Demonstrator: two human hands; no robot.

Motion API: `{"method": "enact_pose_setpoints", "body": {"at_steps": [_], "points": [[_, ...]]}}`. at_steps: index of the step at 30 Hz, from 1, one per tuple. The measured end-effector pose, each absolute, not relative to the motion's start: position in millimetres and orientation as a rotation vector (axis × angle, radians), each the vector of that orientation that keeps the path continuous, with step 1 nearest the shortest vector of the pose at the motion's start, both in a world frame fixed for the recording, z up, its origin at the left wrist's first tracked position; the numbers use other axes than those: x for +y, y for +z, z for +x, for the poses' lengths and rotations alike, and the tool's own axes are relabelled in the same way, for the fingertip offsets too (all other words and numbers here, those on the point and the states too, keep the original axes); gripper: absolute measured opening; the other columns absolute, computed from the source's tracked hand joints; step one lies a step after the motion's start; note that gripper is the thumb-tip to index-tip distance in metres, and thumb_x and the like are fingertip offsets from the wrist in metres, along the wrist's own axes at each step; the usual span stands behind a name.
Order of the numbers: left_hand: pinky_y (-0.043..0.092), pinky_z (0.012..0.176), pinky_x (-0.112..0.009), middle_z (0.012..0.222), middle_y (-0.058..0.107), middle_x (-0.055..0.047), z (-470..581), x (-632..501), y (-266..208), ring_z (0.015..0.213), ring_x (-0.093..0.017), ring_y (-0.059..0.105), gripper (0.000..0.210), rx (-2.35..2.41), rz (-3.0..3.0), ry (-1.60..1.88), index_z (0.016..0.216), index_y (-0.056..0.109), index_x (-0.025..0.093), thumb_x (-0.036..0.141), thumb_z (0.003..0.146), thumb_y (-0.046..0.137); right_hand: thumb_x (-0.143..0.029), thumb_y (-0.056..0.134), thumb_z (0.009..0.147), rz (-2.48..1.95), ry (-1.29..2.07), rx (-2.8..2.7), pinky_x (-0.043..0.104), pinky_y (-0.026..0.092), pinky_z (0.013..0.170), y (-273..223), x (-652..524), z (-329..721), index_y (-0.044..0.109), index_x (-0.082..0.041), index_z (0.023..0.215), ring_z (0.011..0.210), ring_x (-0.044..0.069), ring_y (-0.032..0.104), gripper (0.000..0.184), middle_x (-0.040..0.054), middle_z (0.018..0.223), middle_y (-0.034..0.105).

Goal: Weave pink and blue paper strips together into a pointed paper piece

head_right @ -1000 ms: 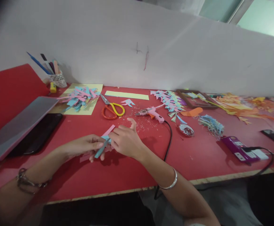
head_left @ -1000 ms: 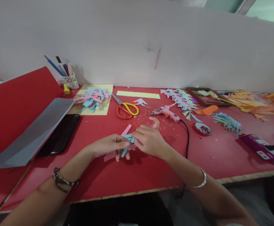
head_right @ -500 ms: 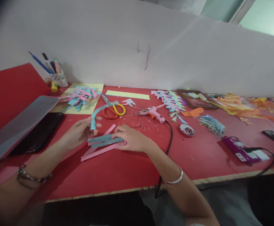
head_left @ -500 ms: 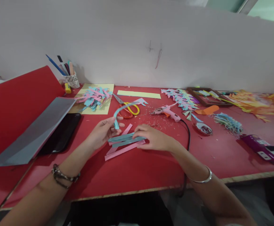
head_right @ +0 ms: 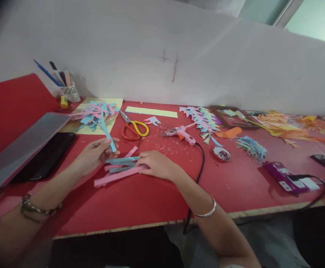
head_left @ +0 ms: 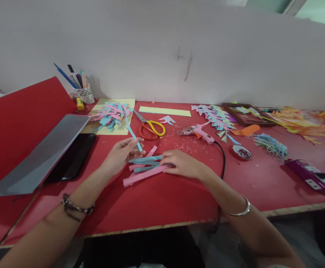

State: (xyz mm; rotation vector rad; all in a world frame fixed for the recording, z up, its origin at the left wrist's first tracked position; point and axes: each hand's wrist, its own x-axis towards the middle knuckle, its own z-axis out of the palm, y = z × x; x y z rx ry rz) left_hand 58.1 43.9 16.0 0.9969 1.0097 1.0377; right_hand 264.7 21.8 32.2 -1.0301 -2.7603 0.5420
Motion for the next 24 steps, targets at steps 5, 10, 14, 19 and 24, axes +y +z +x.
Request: {"method": "enact_pose_setpoints", "body": {"at_steps": [5,10,14,19,24], "points": [[0.048,0.054,-0.026,0.048,0.055,0.003,58.5,43.1,18.3,0.061,-0.018,0.064,0.040,1.089,1.036,1.014,0.083,0.060,0.015,0.046,0.058,0.064,-0.024,0.053,0.079,-0.996,0.566,-2.693,0.030,0.039,0.078,31.2,24.1,267.8,0.065,-0.017,0.089,0.086,0.016,0.056,0.017,0.0065,0.093,0.064],[0.046,0.052,-0.022,0.057,0.060,0.001,58.3,42.4,18.3,0.059,-0.014,0.061,0.039,1.121,1.037,1.032,0.078,0.062,0.015,0.045,0.054,0.068,-0.026,0.052,0.079,-0.975,0.616,-2.432,0.031,0.038,0.081,34.5,24.5,268.4,0.062,-0.018,0.081,0.083,0.014,0.055,0.013,0.0045,0.089,0.063],[0.044,0.053,-0.021,0.057,0.058,0.003,58.5,41.4,18.8,0.056,-0.010,0.055,0.037,1.113,1.058,1.048,0.065,0.061,0.015,0.047,0.050,0.071,-0.028,0.056,0.075,-0.949,0.781,-2.109,0.030,0.040,0.078,35.0,24.5,268.6,0.056,-0.017,0.075,0.081,0.013,0.054,0.011,0.0038,0.085,0.059],[0.041,0.055,-0.020,0.059,0.058,0.003,57.5,42.3,16.2,0.054,-0.007,0.052,0.037,1.102,1.110,1.021,0.063,0.061,0.015,0.049,0.052,0.069,-0.034,0.055,0.074,-0.907,1.096,-1.816,0.027,0.041,0.071,34.9,24.3,266.9,0.054,-0.018,0.069,0.073,0.012,0.052,0.017,0.0017,0.078,0.057],[0.038,0.052,-0.018,0.051,0.052,0.006,58.5,44.4,15.7,0.051,-0.006,0.047,0.038,1.145,1.110,0.985,0.062,0.059,0.015,0.050,0.050,0.070,-0.040,0.049,0.078,-0.772,1.387,-1.563,0.025,0.041,0.062,35.8,19.8,261.6,0.050,-0.019,0.060,0.060,0.009,0.050,0.027,-0.0019,0.061,0.053]]}}
